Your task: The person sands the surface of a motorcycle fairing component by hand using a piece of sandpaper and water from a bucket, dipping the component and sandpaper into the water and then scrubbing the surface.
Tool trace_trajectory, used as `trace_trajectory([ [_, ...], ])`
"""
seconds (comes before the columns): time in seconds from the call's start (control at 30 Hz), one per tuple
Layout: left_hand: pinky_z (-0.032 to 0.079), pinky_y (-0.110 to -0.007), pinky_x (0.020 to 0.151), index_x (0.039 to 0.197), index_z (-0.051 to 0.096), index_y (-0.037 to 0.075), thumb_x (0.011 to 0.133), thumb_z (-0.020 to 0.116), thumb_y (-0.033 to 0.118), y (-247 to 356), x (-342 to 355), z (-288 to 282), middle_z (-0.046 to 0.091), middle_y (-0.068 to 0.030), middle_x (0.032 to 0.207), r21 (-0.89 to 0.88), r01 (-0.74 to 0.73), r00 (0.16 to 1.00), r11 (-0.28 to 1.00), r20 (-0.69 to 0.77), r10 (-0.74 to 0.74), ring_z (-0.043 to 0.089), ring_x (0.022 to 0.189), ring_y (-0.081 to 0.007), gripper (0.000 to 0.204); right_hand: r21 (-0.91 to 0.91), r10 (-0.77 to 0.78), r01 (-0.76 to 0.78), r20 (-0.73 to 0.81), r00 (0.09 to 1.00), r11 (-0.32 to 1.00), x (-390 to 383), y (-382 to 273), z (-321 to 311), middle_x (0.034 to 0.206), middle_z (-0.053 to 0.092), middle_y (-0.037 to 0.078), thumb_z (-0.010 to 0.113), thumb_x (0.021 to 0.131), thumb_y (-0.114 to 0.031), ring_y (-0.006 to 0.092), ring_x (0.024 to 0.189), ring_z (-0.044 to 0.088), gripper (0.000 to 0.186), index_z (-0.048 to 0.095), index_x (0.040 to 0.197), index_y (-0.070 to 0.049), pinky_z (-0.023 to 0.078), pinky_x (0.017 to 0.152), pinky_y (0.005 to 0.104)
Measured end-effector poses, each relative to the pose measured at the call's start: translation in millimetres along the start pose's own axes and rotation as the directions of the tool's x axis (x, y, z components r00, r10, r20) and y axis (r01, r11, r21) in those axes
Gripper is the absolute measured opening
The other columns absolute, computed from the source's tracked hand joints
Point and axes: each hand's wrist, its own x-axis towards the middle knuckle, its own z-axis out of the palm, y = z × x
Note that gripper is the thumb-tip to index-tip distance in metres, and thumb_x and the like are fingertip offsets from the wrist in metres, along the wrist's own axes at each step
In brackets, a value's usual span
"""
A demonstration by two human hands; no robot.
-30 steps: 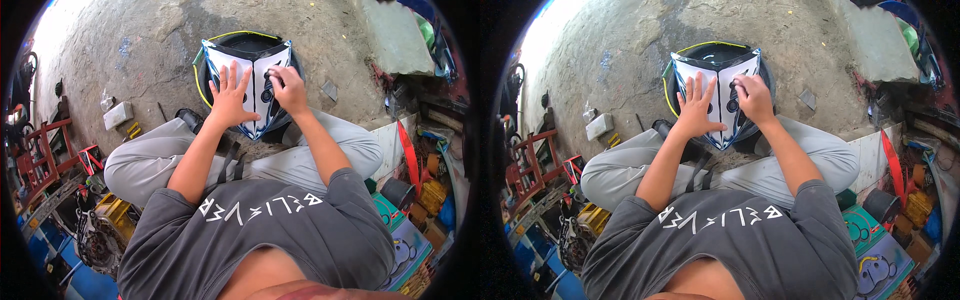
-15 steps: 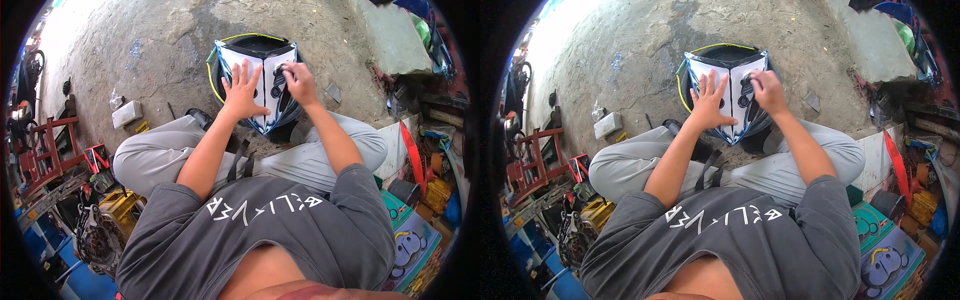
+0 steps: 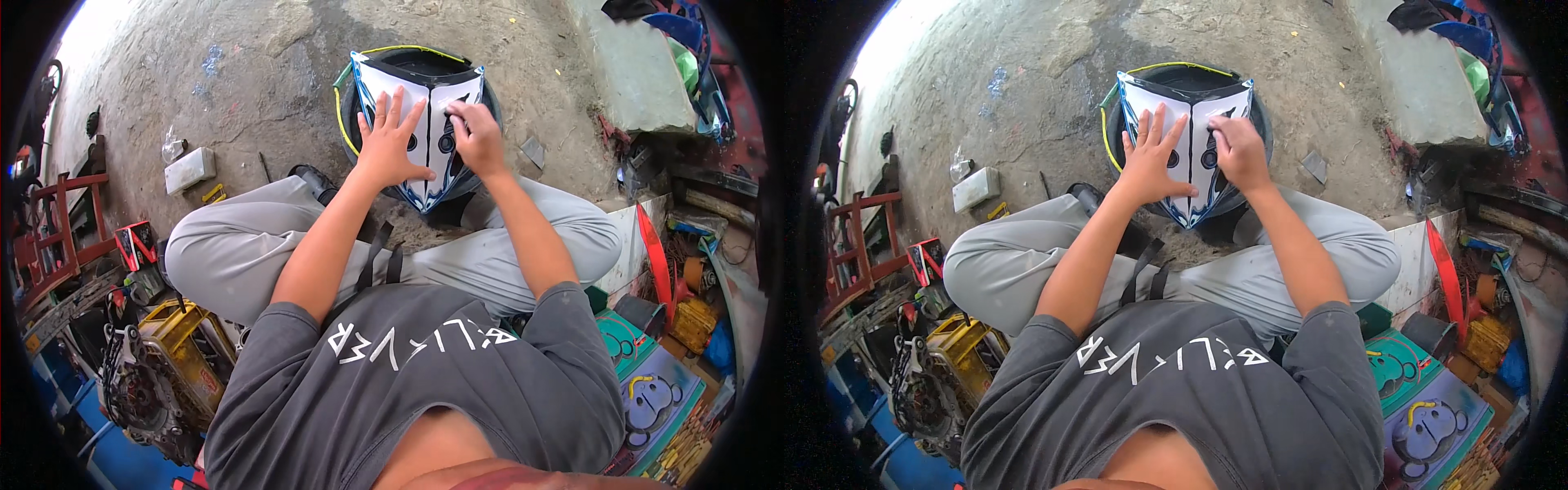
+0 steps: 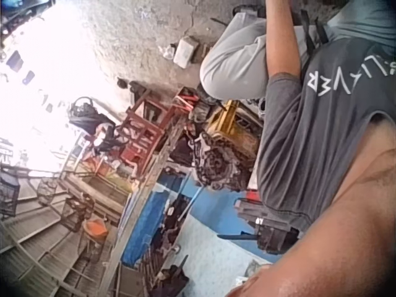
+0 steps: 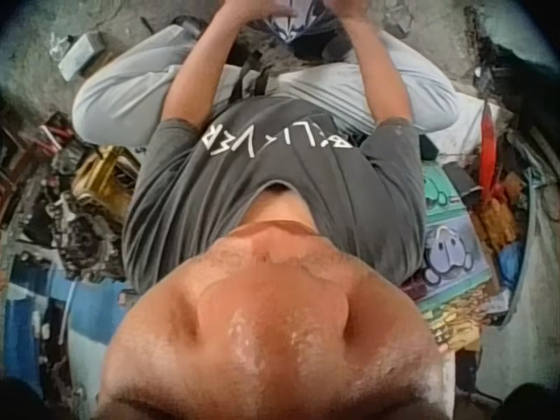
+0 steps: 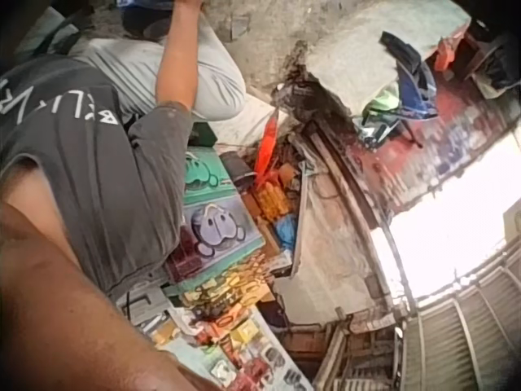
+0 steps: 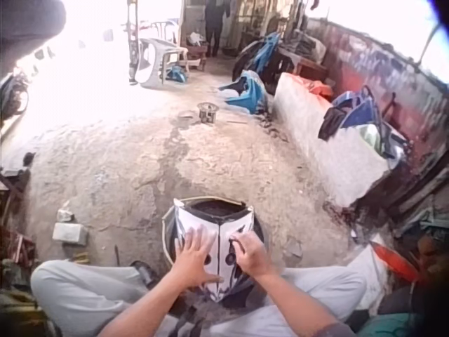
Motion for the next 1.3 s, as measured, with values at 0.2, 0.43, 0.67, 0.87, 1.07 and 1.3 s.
trace_trajectory([
  [0.2, 0.011, -0.082, 0.123, 0.176, 0.021, 0.033, 0.051, 0.102, 0.057, 4.9, 2.5, -2.9, 0.001, -0.0189, 0.184, 0.032, 0.019, 0.998, 0.999, 0.062, -0.021, -0.001, 0.168, -0.0479, 0.150, 0.004, 0.042, -0.041, -0.030, 0.999, 0.999, 6.4, 15.4, -4.4, 0.106, 0.077, 0.013, 0.073, 0.090, 0.004, 0.0349, 0.098, 0.071, 0.031, 0.073, 0.119, -0.006, 0.058, 0.088, 0.0433],
  [0.43, 0.012, -0.082, 0.123, 0.176, 0.018, 0.032, 0.053, 0.100, 0.060, 5.7, 3.2, -4.9, 0.002, -0.0191, 0.184, 0.062, 0.039, 0.996, 0.997, 0.082, -0.044, 0.001, 0.167, -0.0487, 0.150, 0.012, -0.063, 0.062, 0.060, 0.996, 0.998, 5.5, 8.1, -2.7, 0.102, 0.076, 0.011, 0.073, 0.090, 0.004, 0.0315, 0.096, 0.070, 0.035, 0.072, 0.123, -0.007, 0.058, 0.084, 0.0429],
  [0.67, 0.014, -0.081, 0.123, 0.177, 0.015, 0.030, 0.056, 0.099, 0.061, 11.5, 4.6, -12.1, 0.001, -0.0207, 0.183, 0.131, 0.064, 0.987, 0.989, 0.141, -0.083, 0.002, 0.167, -0.0495, 0.151, 0.025, -0.096, 0.094, 0.101, 0.990, 0.995, 1.7, 5.9, -2.9, 0.098, 0.073, 0.013, 0.071, 0.086, 0.007, 0.0349, 0.095, 0.068, 0.038, 0.073, 0.122, -0.007, 0.057, 0.082, 0.0449],
  [0.87, 0.015, -0.081, 0.123, 0.177, 0.014, 0.030, 0.058, 0.099, 0.062, 13.6, 8.5, -11.4, 0.000, -0.0218, 0.183, 0.146, 0.063, 0.985, 0.987, 0.150, -0.085, 0.000, 0.167, -0.0503, 0.150, -0.032, -0.051, 0.050, -0.020, 0.998, 0.998, 5.4, 20.7, -2.5, 0.096, 0.072, 0.014, 0.071, 0.086, 0.007, 0.0354, 0.096, 0.067, 0.035, 0.072, 0.118, -0.006, 0.056, 0.083, 0.0459],
  [1.07, 0.015, -0.081, 0.123, 0.177, 0.015, 0.029, 0.057, 0.099, 0.062, 12.3, 5.2, -11.1, 0.001, -0.0217, 0.183, 0.130, 0.060, 0.987, 0.990, 0.143, -0.079, 0.001, 0.167, -0.0505, 0.149, 0.043, -0.063, 0.063, -0.005, 0.998, 0.997, 2.9, 11.3, 0.9, 0.097, 0.072, 0.013, 0.072, 0.087, 0.007, 0.0343, 0.094, 0.068, 0.033, 0.071, 0.118, -0.006, 0.056, 0.081, 0.0444],
  [1.3, 0.014, -0.082, 0.122, 0.177, 0.015, 0.029, 0.058, 0.099, 0.062, 10.9, 7.0, -9.7, 0.000, -0.0214, 0.183, 0.131, 0.063, 0.985, 0.989, 0.148, -0.082, 0.000, 0.167, -0.0511, 0.149, 0.102, 0.064, -0.058, -0.060, 0.996, 0.993, 1.5, 14.3, 5.6, 0.105, 0.079, 0.009, 0.074, 0.091, 0.002, 0.0317, 0.097, 0.070, 0.047, 0.063, 0.137, -0.006, 0.058, 0.086, 0.0419],
])
